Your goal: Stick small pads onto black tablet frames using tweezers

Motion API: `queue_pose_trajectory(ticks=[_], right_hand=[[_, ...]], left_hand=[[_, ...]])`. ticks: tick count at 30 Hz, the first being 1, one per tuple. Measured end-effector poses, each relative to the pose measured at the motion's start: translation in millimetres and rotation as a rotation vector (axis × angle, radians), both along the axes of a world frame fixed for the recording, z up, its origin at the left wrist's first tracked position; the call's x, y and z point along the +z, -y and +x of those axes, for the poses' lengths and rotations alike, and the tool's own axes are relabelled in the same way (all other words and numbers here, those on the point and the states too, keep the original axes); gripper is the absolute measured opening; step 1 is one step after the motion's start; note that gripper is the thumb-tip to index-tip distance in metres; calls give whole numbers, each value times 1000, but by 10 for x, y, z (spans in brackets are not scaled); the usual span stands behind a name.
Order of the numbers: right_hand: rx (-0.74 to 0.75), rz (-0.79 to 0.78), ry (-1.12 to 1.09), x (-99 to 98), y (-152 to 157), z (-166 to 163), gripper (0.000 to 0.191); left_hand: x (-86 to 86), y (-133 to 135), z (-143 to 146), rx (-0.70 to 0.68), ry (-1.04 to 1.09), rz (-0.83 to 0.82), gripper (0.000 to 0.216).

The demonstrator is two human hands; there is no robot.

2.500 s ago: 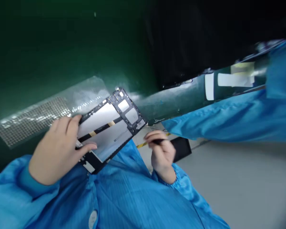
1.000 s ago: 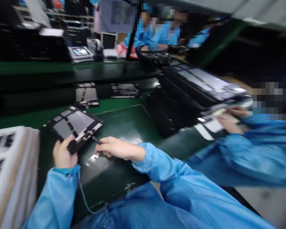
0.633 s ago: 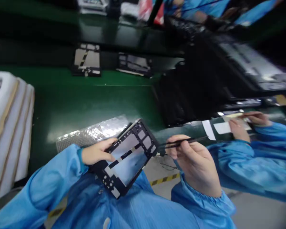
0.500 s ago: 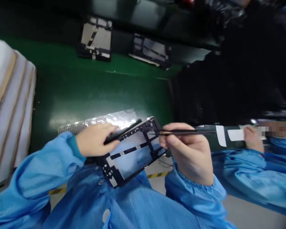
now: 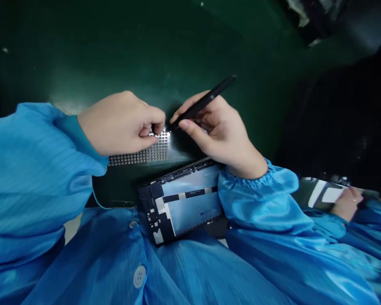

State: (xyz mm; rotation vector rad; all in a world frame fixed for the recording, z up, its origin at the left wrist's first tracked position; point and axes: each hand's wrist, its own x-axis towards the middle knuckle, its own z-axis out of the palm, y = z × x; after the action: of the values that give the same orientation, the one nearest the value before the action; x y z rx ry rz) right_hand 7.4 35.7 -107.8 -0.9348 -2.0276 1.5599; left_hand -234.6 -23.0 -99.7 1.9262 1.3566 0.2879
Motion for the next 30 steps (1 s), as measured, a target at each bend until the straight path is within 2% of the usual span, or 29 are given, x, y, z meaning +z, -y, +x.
queue_pose_trajectory(ticks=[4, 9, 12, 14, 17, 19, 21, 23, 25, 28, 30], right_hand=[[-37, -97, -3, 68, 36, -4, 46], [28, -5, 51, 60, -51, -36, 40], [3, -47, 21, 104, -33, -17, 39], [-68, -85, -54, 188, 144, 50, 33], [-291, -82, -117, 336, 668, 201, 16], [-460, -47, -82, 388, 1022, 281, 15], [-521, -10, -46, 378, 1195, 303, 18], [-453, 40, -43, 322, 1106, 258, 17], [-333, 97, -41, 242, 811, 172, 15], [-149, 131, 15, 125, 310, 42, 34], [-66, 102, 58, 77, 123, -10, 44]], left_hand=[[22, -4, 15, 19, -56, -13, 6], [55, -15, 26, 40, -80, -40, 5], [51, -10, 15, 35, -107, -22, 6], [38, 2, 6, 24, -114, 6, 11], [22, 26, 7, 10, -107, 41, 18], [23, 37, 20, 24, -112, 36, 20], [35, 37, 39, 49, -129, 7, 20], [54, 29, 55, 62, -143, -23, 20], [72, 18, 63, 63, -147, -35, 21], [89, 12, 64, 68, -148, -42, 23], [89, 15, 62, 72, -141, -44, 22]])
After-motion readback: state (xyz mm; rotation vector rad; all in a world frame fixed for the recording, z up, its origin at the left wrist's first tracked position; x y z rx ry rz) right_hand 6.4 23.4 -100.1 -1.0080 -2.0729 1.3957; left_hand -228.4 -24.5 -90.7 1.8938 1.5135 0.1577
